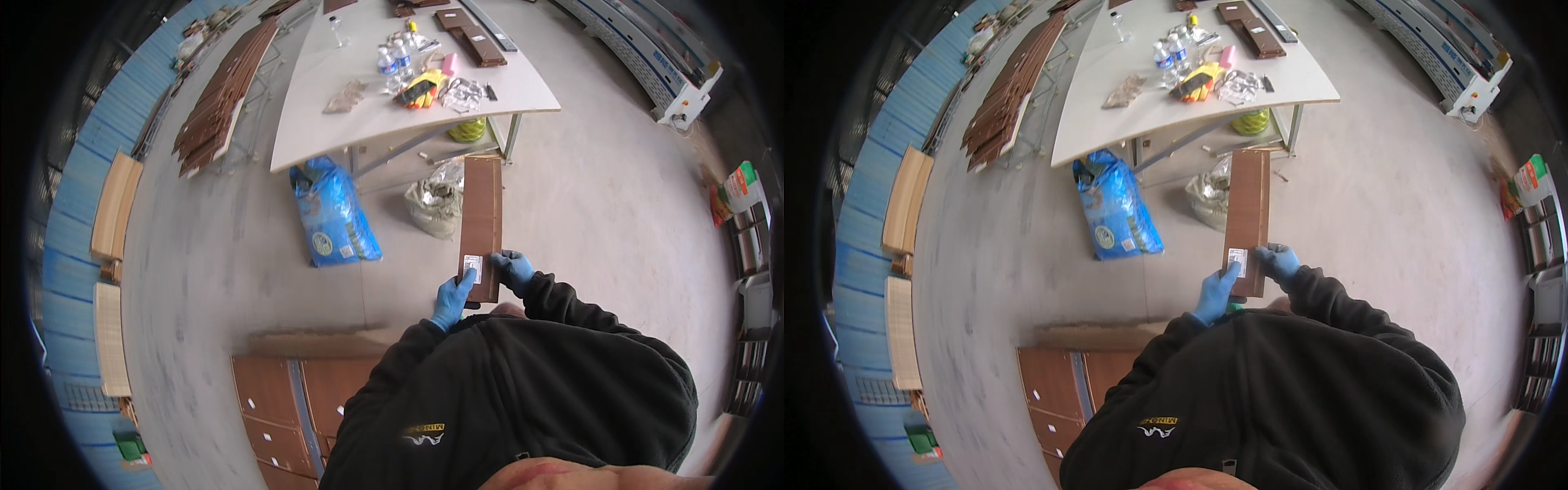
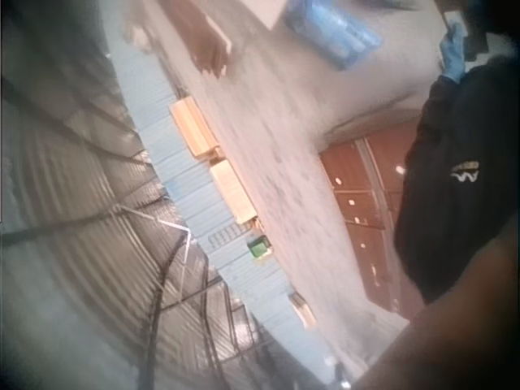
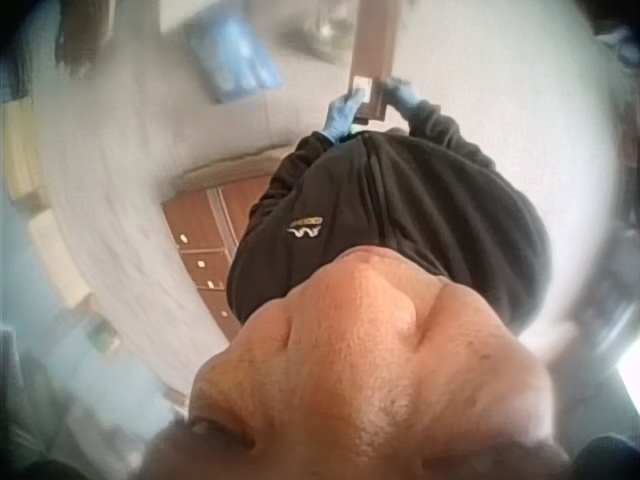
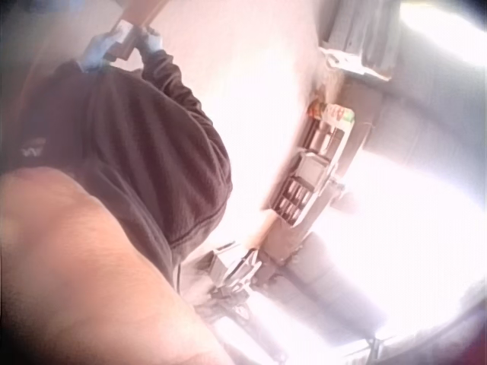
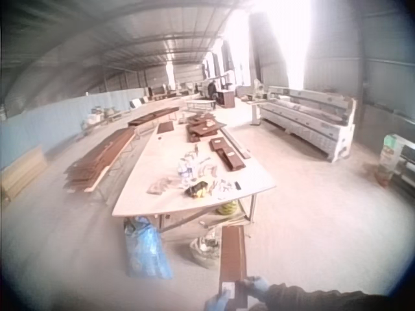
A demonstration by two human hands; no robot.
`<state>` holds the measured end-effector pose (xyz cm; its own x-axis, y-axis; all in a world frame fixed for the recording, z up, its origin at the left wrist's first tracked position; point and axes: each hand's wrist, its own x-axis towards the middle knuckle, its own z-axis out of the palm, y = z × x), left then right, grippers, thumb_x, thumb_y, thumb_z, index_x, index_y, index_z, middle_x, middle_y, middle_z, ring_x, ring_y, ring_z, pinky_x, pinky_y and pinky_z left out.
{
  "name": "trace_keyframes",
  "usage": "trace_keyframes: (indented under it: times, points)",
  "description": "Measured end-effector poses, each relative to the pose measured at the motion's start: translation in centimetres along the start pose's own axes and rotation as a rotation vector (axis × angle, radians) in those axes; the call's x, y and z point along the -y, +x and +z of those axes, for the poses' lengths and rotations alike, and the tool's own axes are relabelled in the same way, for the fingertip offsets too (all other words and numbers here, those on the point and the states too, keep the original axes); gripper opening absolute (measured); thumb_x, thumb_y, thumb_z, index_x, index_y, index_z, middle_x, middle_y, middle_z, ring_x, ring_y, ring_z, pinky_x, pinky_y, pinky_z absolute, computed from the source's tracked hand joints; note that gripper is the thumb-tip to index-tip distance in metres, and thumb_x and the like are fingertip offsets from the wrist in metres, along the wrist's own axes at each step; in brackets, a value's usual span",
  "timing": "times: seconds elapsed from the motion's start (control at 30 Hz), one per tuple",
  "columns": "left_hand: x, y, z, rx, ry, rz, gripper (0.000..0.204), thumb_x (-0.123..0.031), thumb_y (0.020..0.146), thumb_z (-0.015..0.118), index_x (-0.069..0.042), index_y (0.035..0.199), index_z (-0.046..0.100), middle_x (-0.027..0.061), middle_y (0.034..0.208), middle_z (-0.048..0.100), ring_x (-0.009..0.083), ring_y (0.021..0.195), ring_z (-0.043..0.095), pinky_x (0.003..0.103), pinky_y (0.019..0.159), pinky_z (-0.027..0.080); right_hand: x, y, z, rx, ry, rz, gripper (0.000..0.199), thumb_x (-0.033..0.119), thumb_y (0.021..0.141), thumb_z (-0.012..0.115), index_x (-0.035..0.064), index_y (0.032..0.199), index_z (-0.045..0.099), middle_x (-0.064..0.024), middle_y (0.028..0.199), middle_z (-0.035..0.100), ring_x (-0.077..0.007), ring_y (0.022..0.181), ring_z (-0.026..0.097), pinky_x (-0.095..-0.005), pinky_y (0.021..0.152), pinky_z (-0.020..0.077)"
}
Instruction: The person picks up brown wood panels from a stack, wipes each panel with a cloth, and places them on a table. They then pick up a water bottle, pour water onto the cloth, and continue wiping the panels before stacking them back on the floor.
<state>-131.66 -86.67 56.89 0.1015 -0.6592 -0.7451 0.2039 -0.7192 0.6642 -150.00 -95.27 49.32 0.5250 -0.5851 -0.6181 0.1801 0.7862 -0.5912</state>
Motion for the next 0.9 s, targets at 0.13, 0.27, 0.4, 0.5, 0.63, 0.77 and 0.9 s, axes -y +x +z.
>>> trace_keyframes:
  times: [0.13, 0.27, 0.4, 0.5, 0.63, 0.77, 0.9]
  points:
    - [-5.0, 4.7, -0.9, 0.148, 0.157, -0.039, 0.058, -0.053, 0.101, 0.059, 0.001, 0.122, 0.064, 0.0114, 0.105, 0.073, 0.021, 0.088, 0.071, 0.035, 0.075, 0.058, 5.3, 4.5, -1.1, -0.124, 0.043, -0.124, 0.026, 0.026, 0.103, 0.061, 0.0025, 0.109, 0.07, -0.001, 0.085, 0.07, -0.0094, 0.065, 0.061, -0.0249, 0.059, 0.0491]
    - [-6.7, 10.5, -2.1, 0.153, 0.057, 0.014, 0.062, -0.055, 0.101, 0.059, 0.005, 0.118, 0.066, 0.0123, 0.104, 0.074, 0.0212, 0.092, 0.074, 0.032, 0.077, 0.059, 11.0, 9.8, -6.9, -0.259, -0.033, -0.17, 0.023, 0.027, 0.103, 0.061, 0.0054, 0.104, 0.069, 0.0023, 0.078, 0.065, -0.0085, 0.059, 0.055, -0.0252, 0.052, 0.0432]
    - [-7.1, 15.2, -3.8, -0.002, -0.053, 0.022, 0.053, -0.05, 0.103, 0.058, 0.001, 0.112, 0.068, 0.011, 0.099, 0.074, 0.0181, 0.086, 0.073, 0.03, 0.073, 0.058, 15.8, 18.1, -14.3, -0.404, 0.01, -0.24, 0.021, 0.029, 0.103, 0.062, 0.0094, 0.097, 0.068, 0.0048, 0.068, 0.058, -0.0075, 0.05, 0.046, -0.0249, 0.045, 0.0337]
    - [-7.7, 17.6, -3.4, -0.295, -0.099, -0.052, 0.05, -0.049, 0.103, 0.058, -0.001, 0.109, 0.068, 0.0093, 0.096, 0.073, 0.0171, 0.083, 0.072, 0.029, 0.07, 0.057, 19.1, 25.5, -20.7, -0.359, 0.199, -0.3, 0.02, 0.024, 0.103, 0.062, 0.0056, 0.108, 0.069, -0.0041, 0.091, 0.07, -0.0156, 0.075, 0.065, -0.0322, 0.068, 0.0543]
    - [-9.8, 21.9, -0.9, -0.434, -0.169, 0.015, 0.05, -0.049, 0.102, 0.06, -0.001, 0.109, 0.067, 0.0092, 0.095, 0.073, 0.0174, 0.082, 0.071, 0.029, 0.07, 0.057, 24.7, 34.8, -29.5, -0.33, 0.164, -0.295, 0.025, 0.022, 0.105, 0.058, 0.0014, 0.117, 0.067, -0.0077, 0.104, 0.073, -0.0228, 0.09, 0.068, -0.0385, 0.085, 0.0561]
    - [-11.1, 24.4, 1.6, -0.448, -0.287, 0.055, 0.048, -0.049, 0.102, 0.062, -0.001, 0.111, 0.066, 0.0063, 0.095, 0.071, 0.0149, 0.084, 0.07, 0.027, 0.07, 0.056, 29.1, 40.8, -34.9, -0.375, -0.674, -0.372, 0.024, 0.022, 0.1, 0.062, 0.0047, 0.115, 0.068, -0.0095, 0.106, 0.074, -0.0232, 0.091, 0.068, -0.0404, 0.081, 0.0551]
    - [-9.8, 22.9, 1.6, -0.484, -0.474, 0.08, 0.044, -0.045, 0.103, 0.062, -0.002, 0.112, 0.067, 0.0056, 0.094, 0.069, 0.0143, 0.083, 0.067, 0.028, 0.072, 0.055, 33.3, 45.8, -37.6, -0.138, -1.646, -0.577, 0.036, 0.021, 0.085, 0.076, 0.0063, 0.116, 0.066, -0.0088, 0.101, 0.072, -0.0252, 0.099, 0.067, -0.0405, 0.083, 0.056]
